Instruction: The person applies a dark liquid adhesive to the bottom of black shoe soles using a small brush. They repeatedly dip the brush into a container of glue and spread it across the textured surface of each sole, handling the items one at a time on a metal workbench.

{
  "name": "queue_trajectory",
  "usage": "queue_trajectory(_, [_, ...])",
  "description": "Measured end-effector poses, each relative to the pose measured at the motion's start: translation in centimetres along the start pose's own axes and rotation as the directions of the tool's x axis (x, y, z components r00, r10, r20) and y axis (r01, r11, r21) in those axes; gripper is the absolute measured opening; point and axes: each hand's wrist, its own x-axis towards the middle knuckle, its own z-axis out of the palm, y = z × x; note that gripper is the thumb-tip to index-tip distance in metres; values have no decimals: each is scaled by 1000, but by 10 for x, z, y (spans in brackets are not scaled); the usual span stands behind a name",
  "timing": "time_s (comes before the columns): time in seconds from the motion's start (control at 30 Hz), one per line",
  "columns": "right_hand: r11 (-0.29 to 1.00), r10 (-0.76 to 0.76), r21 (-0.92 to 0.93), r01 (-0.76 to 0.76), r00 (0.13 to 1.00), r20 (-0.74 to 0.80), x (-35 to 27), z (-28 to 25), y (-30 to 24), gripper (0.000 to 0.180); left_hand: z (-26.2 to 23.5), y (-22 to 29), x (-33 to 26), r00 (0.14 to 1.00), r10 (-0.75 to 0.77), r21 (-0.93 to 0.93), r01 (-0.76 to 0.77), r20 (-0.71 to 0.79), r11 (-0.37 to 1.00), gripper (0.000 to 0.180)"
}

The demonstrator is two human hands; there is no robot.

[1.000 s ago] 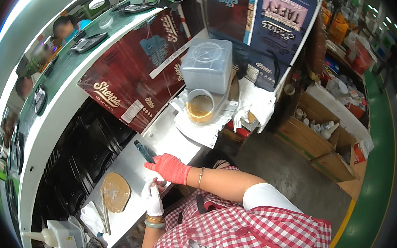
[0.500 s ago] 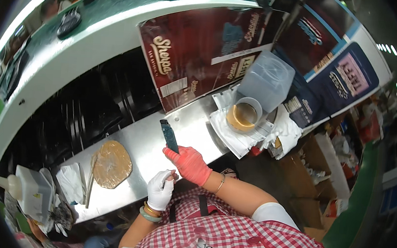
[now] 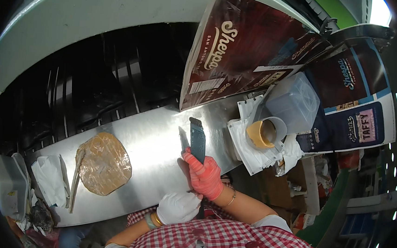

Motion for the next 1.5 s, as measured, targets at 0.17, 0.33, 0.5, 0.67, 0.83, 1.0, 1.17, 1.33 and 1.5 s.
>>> queue_trajectory(0.17, [1000,-10,29,10,1000,-5,2,0,2,38,3,-5,1,996,80,-17,-81,-46,997,27])
queue_trajectory(0.33, [998,13,62,-14,1000,18,0,1,3,38,-5,-1,4,998,56,-31,-56,-10,998,22])
queue_trajectory(0.5, [1000,21,-16,-21,1000,2,-3,4,7,38,-21,4,4,998,-51,-269,41,-32,962,17])
queue_trajectory(0.67, [999,-7,-46,5,999,-48,3,6,-1,37,-135,20,14,963,-99,12,105,-252,994,29])
queue_trajectory(0.83, [997,-34,-69,27,995,-96,-4,6,-1,40,-273,31,37,573,-62,59,190,-817,980,25])
queue_trajectory(1.0, [998,11,-56,-15,997,-77,-2,2,-11,37,-422,-19,48,391,43,230,446,-919,865,27])
queue_trajectory(1.17, [999,29,-38,-31,999,-36,-1,1,-7,35,-548,-81,3,305,-58,291,941,-951,170,51])
queue_trajectory(1.33, [996,-59,-78,53,995,-78,-1,0,-3,40,-611,-108,-28,201,-278,218,975,-939,-31,59])
queue_trajectory(1.5, [996,-5,-90,-2,997,-76,-3,-4,-2,34,-624,-129,-44,184,-247,172,983,-952,71,58])
